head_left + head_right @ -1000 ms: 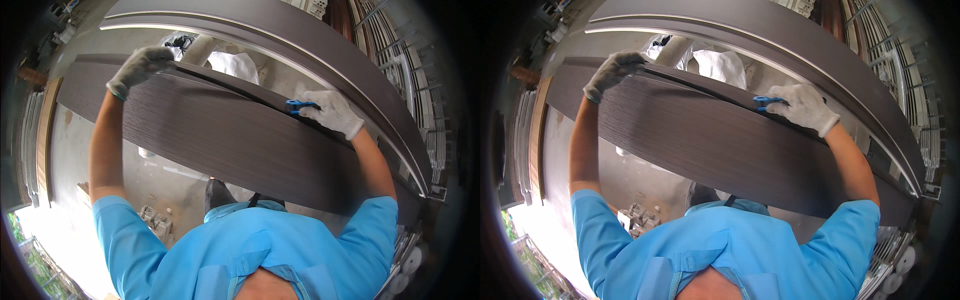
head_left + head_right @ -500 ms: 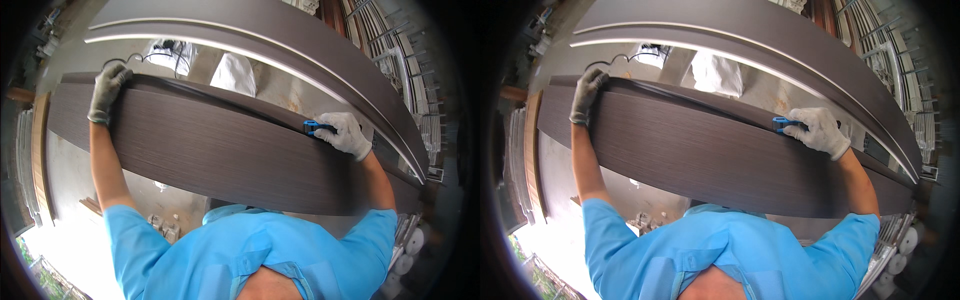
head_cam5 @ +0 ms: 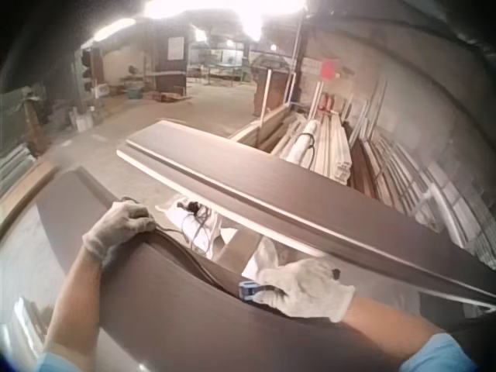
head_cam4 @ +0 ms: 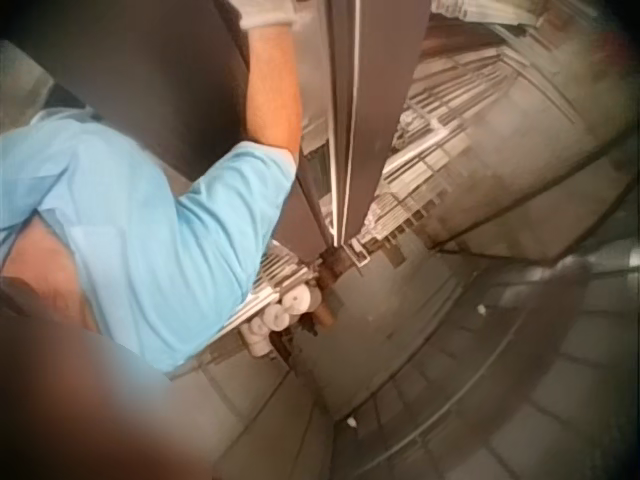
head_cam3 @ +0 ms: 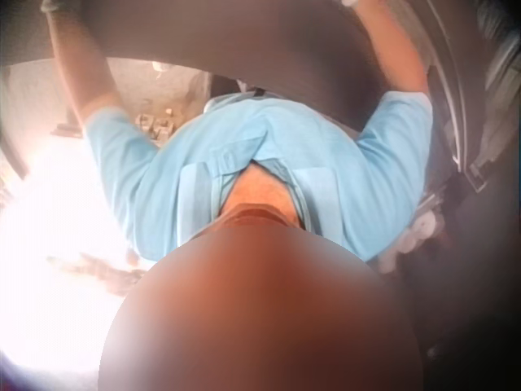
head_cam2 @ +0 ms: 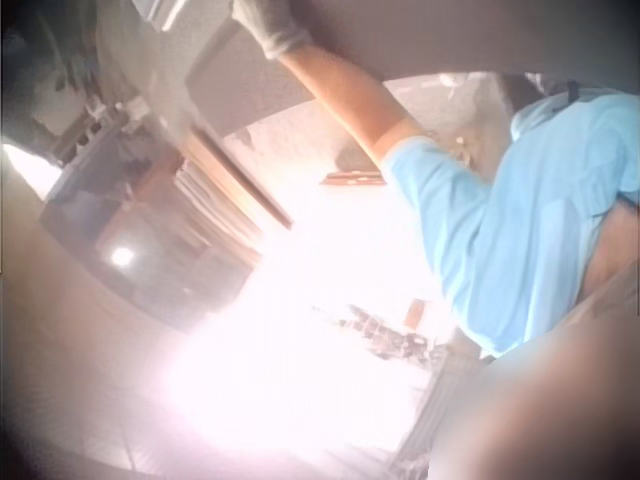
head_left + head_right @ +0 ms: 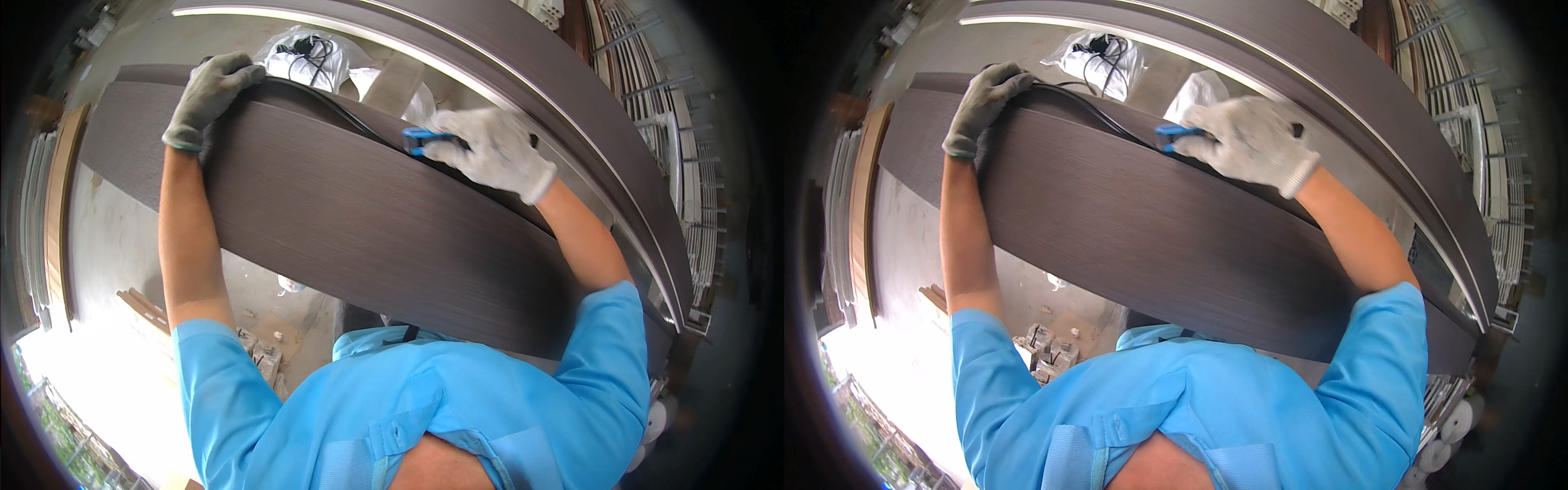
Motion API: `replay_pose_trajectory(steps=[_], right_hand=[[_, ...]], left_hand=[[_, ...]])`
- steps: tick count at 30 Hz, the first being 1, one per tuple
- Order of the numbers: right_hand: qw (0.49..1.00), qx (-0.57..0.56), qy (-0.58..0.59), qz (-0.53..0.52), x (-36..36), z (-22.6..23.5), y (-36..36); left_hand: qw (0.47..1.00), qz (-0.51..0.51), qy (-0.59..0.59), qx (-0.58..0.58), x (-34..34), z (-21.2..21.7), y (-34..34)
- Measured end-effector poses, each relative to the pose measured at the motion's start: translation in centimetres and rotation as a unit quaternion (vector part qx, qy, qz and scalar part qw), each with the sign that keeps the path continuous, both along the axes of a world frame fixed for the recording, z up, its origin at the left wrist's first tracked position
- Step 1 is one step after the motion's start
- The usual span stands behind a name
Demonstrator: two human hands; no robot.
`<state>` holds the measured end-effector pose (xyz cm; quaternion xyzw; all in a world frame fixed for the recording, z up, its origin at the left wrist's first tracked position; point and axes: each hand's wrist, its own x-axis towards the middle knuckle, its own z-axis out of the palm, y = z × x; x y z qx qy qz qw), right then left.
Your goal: The person inserts a black seal strip into the groove of a large panel using a blue plastic tool. They repeatedly pick up panels, align the strip, press it into place, and stack the finished panels.
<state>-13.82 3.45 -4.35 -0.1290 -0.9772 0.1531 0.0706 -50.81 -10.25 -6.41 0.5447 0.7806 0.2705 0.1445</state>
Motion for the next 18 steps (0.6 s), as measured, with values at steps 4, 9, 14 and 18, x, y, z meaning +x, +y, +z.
replay_pose_trajectory(steps=[4,9,14,18], right_hand=[[1.000,0.022,0.004,0.014,-8.6,-0.9,-0.2],[1.000,0.004,0.000,-0.005,-10.7,0.0,-1.2],[0.997,0.007,-0.031,-0.064,-10.1,0.8,-2.3],[0.993,-0.013,-0.033,-0.112,-9.4,1.3,-3.5]], left_hand=[[1.000,0.014,0.013,-0.006,-0.1,-0.2,0.1],[0.997,-0.018,0.066,0.040,0.1,-0.5,0.1],[0.978,-0.203,-0.003,-0.041,-5.7,1.3,-0.7],[0.969,-0.246,0.013,-0.032,-13.3,2.3,-0.8]])
